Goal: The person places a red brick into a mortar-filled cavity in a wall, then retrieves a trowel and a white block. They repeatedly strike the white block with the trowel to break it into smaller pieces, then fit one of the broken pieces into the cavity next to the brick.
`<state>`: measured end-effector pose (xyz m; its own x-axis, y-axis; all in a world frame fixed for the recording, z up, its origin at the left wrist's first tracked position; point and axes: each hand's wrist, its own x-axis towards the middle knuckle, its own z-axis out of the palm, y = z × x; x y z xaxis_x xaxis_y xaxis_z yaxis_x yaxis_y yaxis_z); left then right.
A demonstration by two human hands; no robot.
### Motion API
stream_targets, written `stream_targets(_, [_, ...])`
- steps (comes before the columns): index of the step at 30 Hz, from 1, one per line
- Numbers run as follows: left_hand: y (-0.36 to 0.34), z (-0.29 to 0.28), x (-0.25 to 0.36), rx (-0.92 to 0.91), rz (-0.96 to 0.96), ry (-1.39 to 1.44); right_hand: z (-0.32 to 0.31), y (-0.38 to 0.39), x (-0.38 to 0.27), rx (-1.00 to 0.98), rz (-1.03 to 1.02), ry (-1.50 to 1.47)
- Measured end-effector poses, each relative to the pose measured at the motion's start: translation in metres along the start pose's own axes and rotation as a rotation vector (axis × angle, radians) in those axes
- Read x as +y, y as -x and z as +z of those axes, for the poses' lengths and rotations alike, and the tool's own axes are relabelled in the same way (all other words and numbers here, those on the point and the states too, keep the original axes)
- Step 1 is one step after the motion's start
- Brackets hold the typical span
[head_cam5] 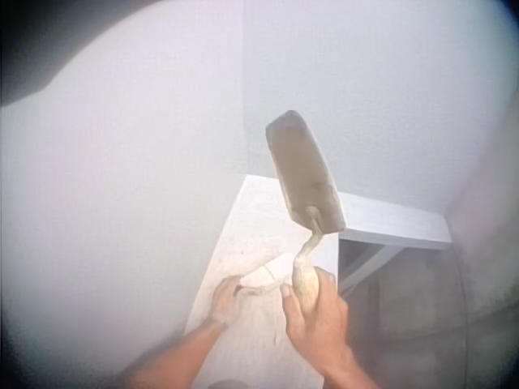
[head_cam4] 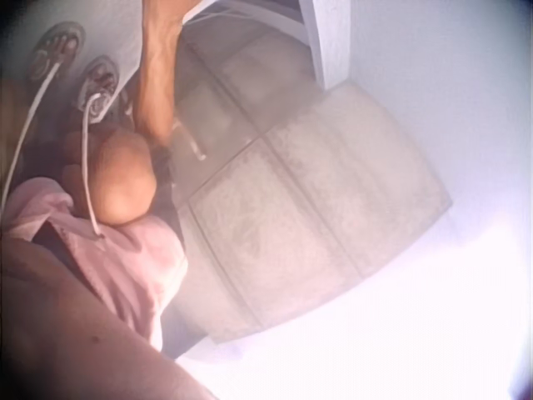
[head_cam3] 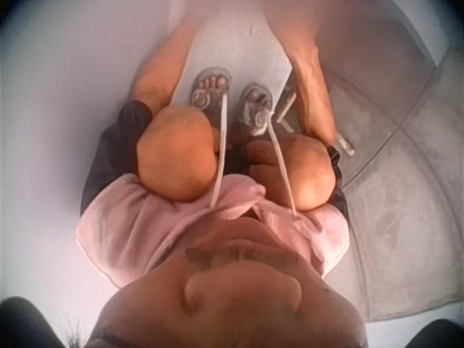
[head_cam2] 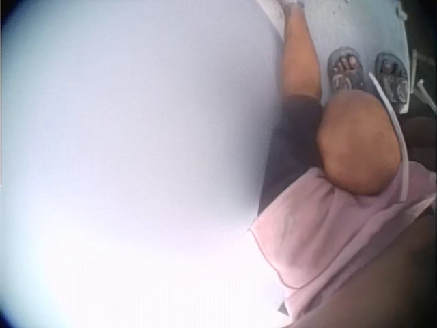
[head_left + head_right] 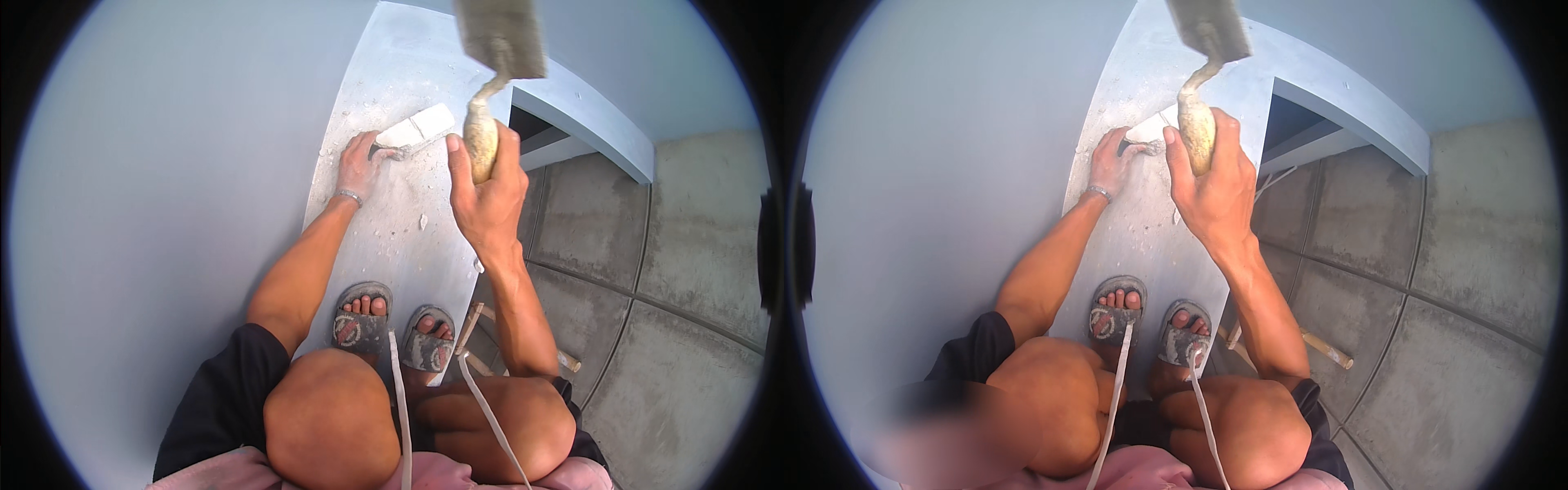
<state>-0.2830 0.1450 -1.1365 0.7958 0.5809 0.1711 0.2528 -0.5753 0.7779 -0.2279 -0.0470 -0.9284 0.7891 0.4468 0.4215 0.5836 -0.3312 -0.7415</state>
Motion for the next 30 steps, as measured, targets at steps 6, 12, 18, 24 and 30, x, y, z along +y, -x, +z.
stream_targets(6, [-0.002,0.005,0.001,0.005,0.034,0.002,0.032,0.036,0.066,-0.462,0.310,0.308])
stream_targets(12, [-0.003,-0.001,-0.005,0.047,0.073,-0.002,0.019,-0.005,0.018,-0.355,0.220,0.238])
stream_targets(18, [-0.002,0.007,0.007,0.004,0.036,0.009,0.027,0.018,0.038,0.112,-0.015,-0.234])
stream_targets(24, [-0.001,0.005,-0.002,0.006,0.035,0.004,0.037,0.026,0.075,-0.564,0.471,0.242])
stream_targets(30, [0.001,0.003,-0.004,0.031,0.027,-0.018,0.004,-0.017,-0.001,0.022,0.101,-0.124])
